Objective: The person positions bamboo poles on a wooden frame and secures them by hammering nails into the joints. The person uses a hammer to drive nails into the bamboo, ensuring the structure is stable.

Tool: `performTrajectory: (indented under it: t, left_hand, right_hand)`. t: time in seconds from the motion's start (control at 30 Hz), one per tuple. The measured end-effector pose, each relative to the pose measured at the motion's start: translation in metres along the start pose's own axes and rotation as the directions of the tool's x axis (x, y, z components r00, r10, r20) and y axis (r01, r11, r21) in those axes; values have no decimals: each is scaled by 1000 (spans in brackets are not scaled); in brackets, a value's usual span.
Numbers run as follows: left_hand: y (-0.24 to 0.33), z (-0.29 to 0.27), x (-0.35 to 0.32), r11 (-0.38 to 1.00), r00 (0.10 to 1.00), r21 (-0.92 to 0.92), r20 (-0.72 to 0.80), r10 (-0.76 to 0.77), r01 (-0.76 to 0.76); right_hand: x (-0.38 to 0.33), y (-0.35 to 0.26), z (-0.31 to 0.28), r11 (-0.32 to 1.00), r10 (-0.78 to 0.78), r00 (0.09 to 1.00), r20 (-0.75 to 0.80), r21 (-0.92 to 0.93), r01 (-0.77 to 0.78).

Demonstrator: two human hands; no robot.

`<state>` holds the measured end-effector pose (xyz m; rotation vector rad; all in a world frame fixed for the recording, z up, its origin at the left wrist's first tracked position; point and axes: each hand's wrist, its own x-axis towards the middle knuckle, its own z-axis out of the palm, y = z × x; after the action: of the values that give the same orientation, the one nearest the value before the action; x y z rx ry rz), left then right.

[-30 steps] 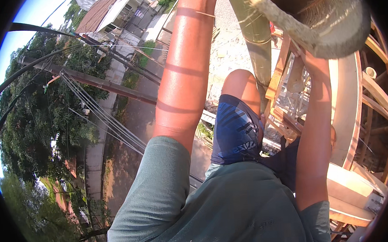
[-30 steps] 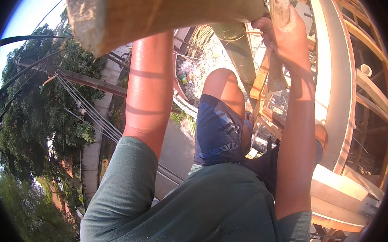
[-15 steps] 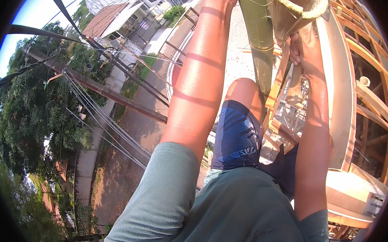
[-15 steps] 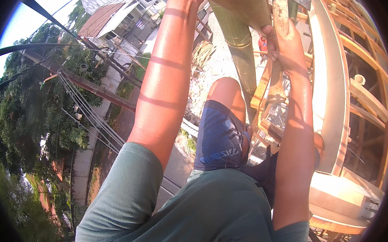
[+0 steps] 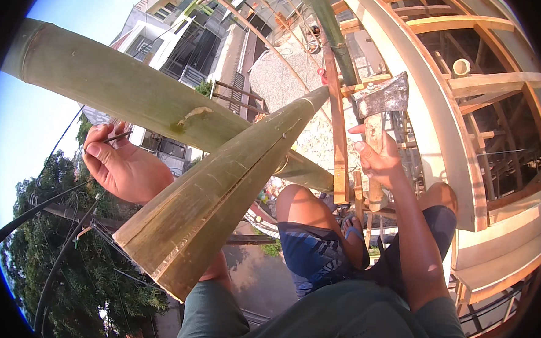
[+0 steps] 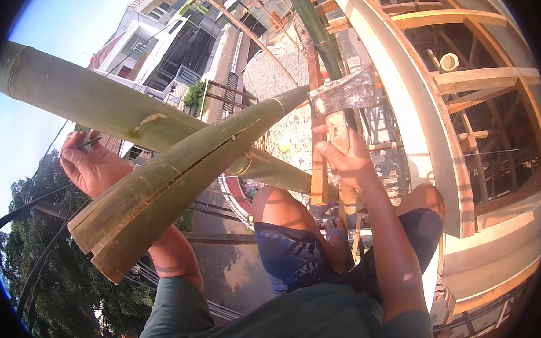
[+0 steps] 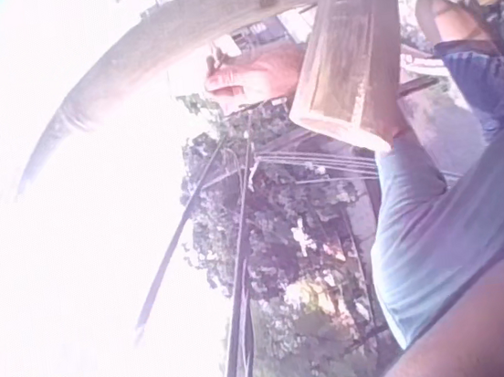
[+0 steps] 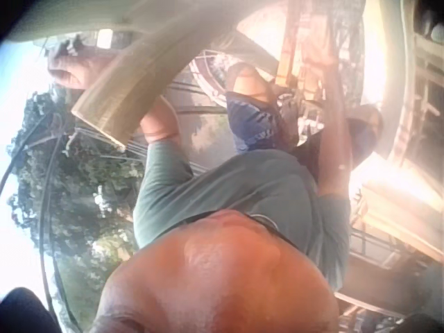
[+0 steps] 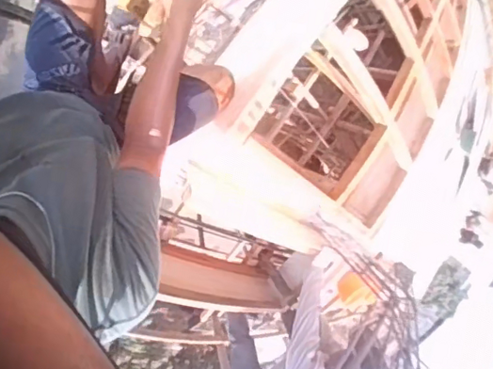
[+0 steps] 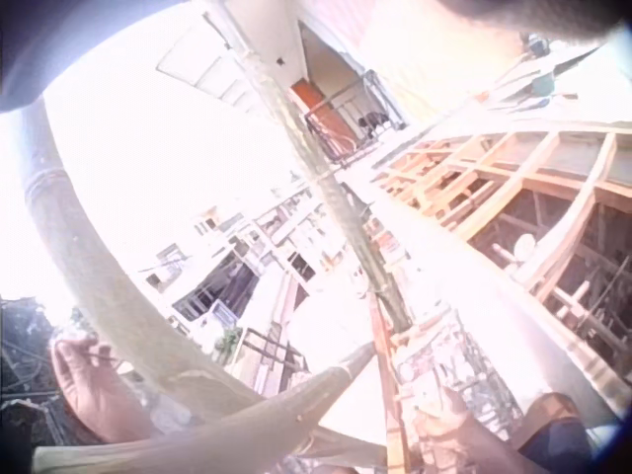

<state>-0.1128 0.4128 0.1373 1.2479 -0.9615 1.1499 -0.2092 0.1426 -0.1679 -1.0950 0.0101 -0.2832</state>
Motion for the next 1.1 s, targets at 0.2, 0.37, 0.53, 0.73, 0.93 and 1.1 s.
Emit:
performTrajectory:
  t: [0.2, 0.37, 0.53, 0.73, 0.93, 1.1]
  left_hand:
    - [58, 72, 31, 967, 318, 134, 927, -199, 215]
    - [35, 132, 16, 851, -223, 514, 846, -484, 105]
    - [27, 154, 2, 888, -341, 447, 823, -455, -106]
    - [46, 152, 2, 876, -452, 408, 751, -482, -256]
    - [27, 179, -4, 878, -478, 320, 745, -466, -356]
    - [33, 174, 9, 873, -450, 375, 751, -483, -311]
  right_hand:
    - [-10, 64, -59, 975, 214, 947, -241, 0, -220]
    - [-27, 105, -85, 951, 296, 916, -270, -1, -308]
    - [-34, 119, -93, 963, 270, 917, -293, 64, -263]
    - [-28, 121, -89, 956, 290, 932, -220, 109, -272]
    - [-42, 103, -106, 953, 292, 891, -348, 25, -303]
    - [-42, 108, -103, 948, 315, 891, -326, 68, -311]
